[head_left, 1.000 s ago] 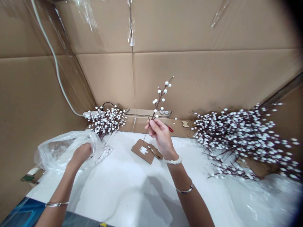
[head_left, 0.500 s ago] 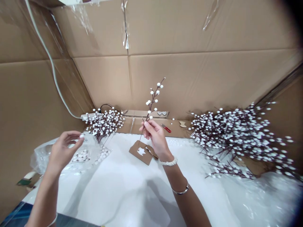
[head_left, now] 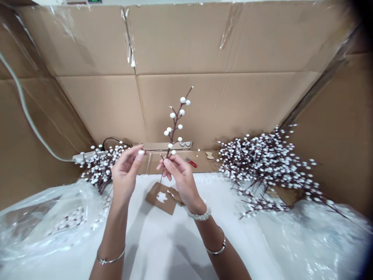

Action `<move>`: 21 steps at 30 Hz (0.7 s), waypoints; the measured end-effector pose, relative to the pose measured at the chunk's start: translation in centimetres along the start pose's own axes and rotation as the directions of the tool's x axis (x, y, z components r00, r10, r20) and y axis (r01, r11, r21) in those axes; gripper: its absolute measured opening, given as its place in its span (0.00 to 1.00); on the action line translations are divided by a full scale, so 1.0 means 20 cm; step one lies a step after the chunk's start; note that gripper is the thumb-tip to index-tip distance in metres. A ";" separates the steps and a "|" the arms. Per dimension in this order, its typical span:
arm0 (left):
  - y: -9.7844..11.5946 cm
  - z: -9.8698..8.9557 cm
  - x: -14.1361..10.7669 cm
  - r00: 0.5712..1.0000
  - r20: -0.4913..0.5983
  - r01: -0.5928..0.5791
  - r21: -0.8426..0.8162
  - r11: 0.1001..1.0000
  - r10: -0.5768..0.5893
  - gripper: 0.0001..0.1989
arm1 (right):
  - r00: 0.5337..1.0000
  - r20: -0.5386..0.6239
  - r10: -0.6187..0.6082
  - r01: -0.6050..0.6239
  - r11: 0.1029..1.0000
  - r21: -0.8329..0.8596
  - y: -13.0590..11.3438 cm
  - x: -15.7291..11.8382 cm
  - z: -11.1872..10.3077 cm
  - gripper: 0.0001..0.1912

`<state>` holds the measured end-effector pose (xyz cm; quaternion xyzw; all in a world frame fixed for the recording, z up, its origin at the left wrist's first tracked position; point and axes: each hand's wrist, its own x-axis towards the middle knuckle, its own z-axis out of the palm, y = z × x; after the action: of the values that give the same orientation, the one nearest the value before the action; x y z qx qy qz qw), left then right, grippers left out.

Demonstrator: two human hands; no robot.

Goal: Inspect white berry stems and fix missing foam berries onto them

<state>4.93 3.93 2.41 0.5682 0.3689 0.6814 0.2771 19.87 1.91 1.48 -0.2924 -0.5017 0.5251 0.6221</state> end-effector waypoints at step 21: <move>-0.04 0.16 -0.05 0.946 0.212 0.311 -0.396 0.864 -0.243 0.14 | 0.992 -0.093 -0.081 0.081 0.997 -0.003 0.04 0.00 0.01 0.10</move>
<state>8.12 4.24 1.50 0.4865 0.2673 0.6517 0.5169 19.29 2.17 0.81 -0.2958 -0.4836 0.4852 0.6657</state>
